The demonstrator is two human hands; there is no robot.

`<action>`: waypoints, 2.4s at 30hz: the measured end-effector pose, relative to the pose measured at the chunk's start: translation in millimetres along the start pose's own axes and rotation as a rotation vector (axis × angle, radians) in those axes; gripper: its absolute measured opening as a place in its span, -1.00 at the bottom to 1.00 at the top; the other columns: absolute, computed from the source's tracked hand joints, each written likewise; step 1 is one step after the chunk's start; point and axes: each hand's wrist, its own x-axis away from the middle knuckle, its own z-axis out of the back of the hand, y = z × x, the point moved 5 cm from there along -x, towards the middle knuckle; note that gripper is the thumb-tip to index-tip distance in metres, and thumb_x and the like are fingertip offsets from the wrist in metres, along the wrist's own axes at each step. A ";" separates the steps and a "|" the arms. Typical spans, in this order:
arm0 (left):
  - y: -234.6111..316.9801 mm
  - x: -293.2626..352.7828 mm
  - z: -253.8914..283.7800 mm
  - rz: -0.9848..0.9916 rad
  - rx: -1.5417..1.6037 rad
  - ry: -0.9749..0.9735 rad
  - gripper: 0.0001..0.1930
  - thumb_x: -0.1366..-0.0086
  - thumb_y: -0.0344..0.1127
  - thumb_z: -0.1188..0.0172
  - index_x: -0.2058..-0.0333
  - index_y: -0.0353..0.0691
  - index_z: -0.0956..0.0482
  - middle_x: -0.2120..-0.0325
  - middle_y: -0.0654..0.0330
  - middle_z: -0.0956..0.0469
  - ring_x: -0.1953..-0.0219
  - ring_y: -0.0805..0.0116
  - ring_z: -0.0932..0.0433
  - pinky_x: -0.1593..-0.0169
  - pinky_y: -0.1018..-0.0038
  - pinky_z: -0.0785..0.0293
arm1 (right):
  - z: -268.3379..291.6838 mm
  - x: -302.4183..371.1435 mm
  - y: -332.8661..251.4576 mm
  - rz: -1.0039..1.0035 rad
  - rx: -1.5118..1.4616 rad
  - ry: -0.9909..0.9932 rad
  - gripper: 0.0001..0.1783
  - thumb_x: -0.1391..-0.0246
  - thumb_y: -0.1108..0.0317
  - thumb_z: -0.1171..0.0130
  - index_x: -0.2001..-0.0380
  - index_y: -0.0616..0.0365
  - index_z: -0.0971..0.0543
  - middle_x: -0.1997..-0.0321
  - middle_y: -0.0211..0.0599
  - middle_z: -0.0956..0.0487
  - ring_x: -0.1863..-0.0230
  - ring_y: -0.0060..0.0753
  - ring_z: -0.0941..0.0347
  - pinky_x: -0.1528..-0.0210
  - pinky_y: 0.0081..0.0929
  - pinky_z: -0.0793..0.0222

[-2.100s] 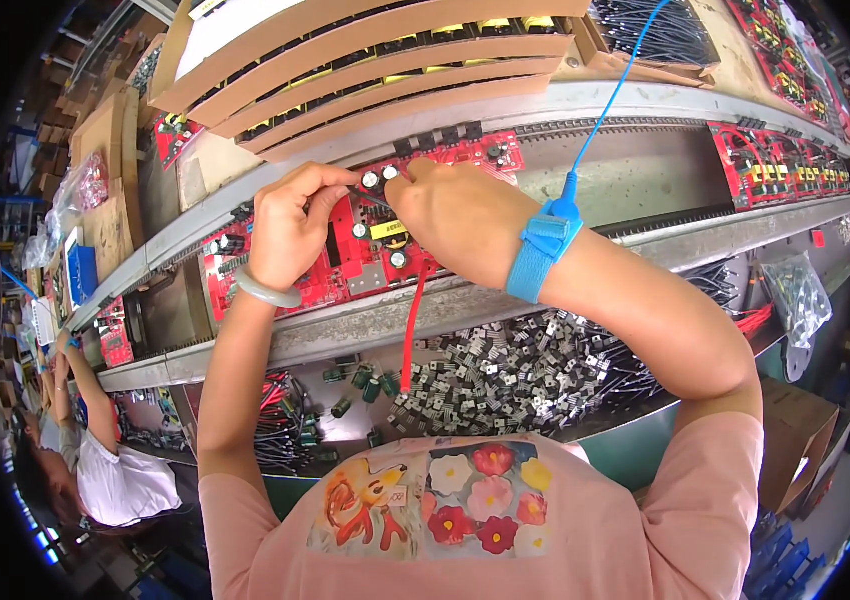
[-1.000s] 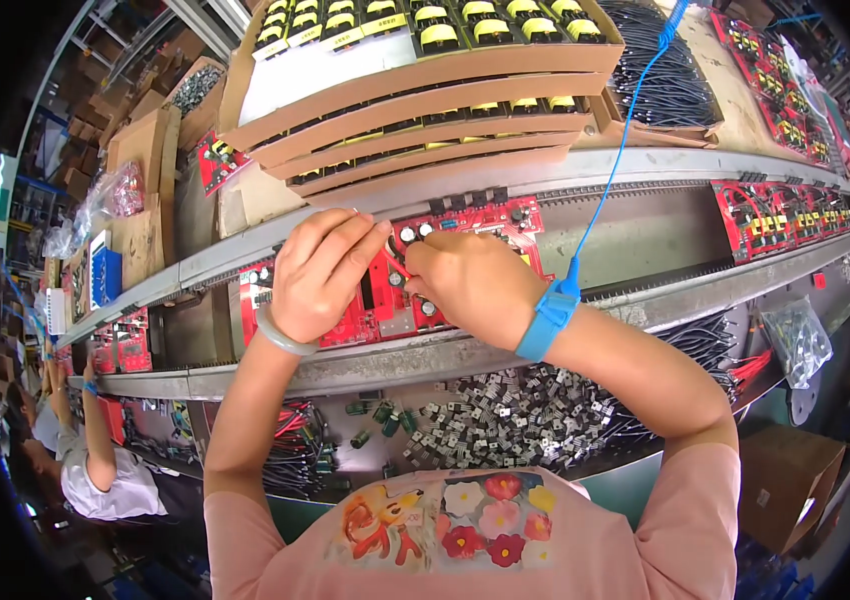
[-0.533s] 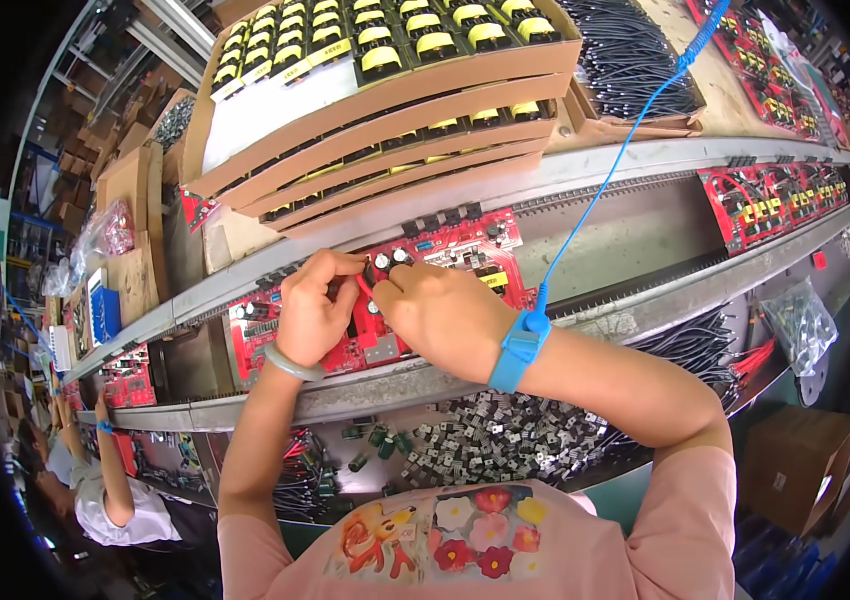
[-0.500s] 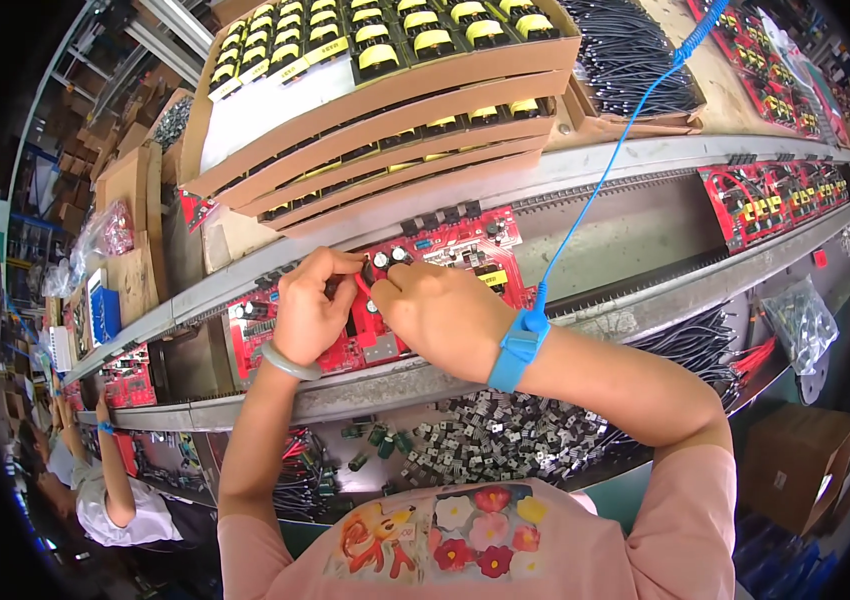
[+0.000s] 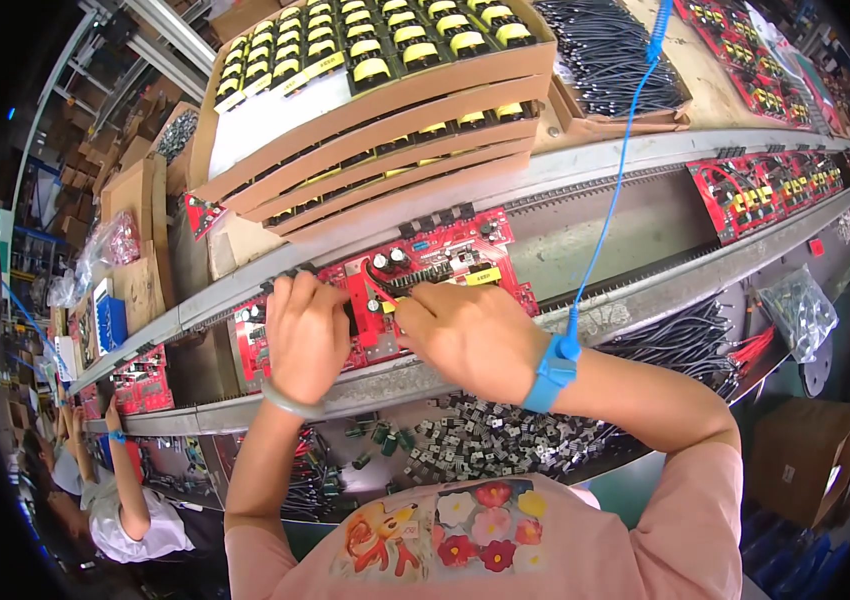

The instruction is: The person assembles circuit boards on an assembly line by inserting electronic components, transformers, and wires into each board by hand, sliding the assembled boards along the track, and opening a plastic bag of components.

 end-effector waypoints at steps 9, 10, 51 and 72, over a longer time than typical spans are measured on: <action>13.5 -1.6 -28.8 0.037 0.574 -0.440 -0.69 -0.09 -0.53 -0.09 0.17 -0.43 -0.63 0.28 -0.09 -0.45 0.13 -0.10 -0.33 -0.01 0.11 -0.32 | 5.6 30.3 -13.8 0.105 0.195 -0.002 -0.79 -0.05 0.35 -0.32 0.41 0.13 -0.47 0.48 -0.27 -0.49 0.50 -0.25 -0.57 0.54 -0.27 -0.45; 23.4 -6.7 -35.8 0.000 0.595 -0.499 -0.65 -0.10 -0.55 -0.07 0.11 -0.41 -0.61 0.24 -0.09 -0.43 0.11 -0.11 -0.32 -0.02 0.10 -0.31 | 6.5 30.2 -11.9 0.092 0.213 0.002 -0.79 -0.05 0.35 -0.32 0.41 0.13 -0.47 0.48 -0.27 -0.49 0.50 -0.25 -0.57 0.54 -0.27 -0.45; -65.1 113.5 3.9 0.358 -0.031 -0.125 -0.39 -0.53 0.03 0.02 -0.16 -0.52 -0.45 -0.02 -0.23 -0.57 -0.16 -0.10 -0.47 -0.38 -0.19 -0.02 | -38.6 88.8 -36.6 0.254 0.221 -0.332 -0.70 0.11 0.37 -0.20 0.22 0.16 -0.59 0.25 -0.31 -0.58 0.22 -0.25 -0.53 0.24 -0.34 -0.45; 75.8 140.6 -6.4 -0.442 0.260 -0.361 -0.50 -0.11 -0.24 -0.29 -0.07 -0.20 -0.62 -0.06 0.11 -0.52 -0.06 0.17 -0.49 0.03 0.37 -0.46 | -40.0 93.0 -36.2 0.137 -0.019 -0.298 -0.81 0.06 0.40 -0.19 0.30 0.14 -0.56 0.30 -0.26 -0.49 0.17 -0.18 -0.49 0.17 -0.31 -0.49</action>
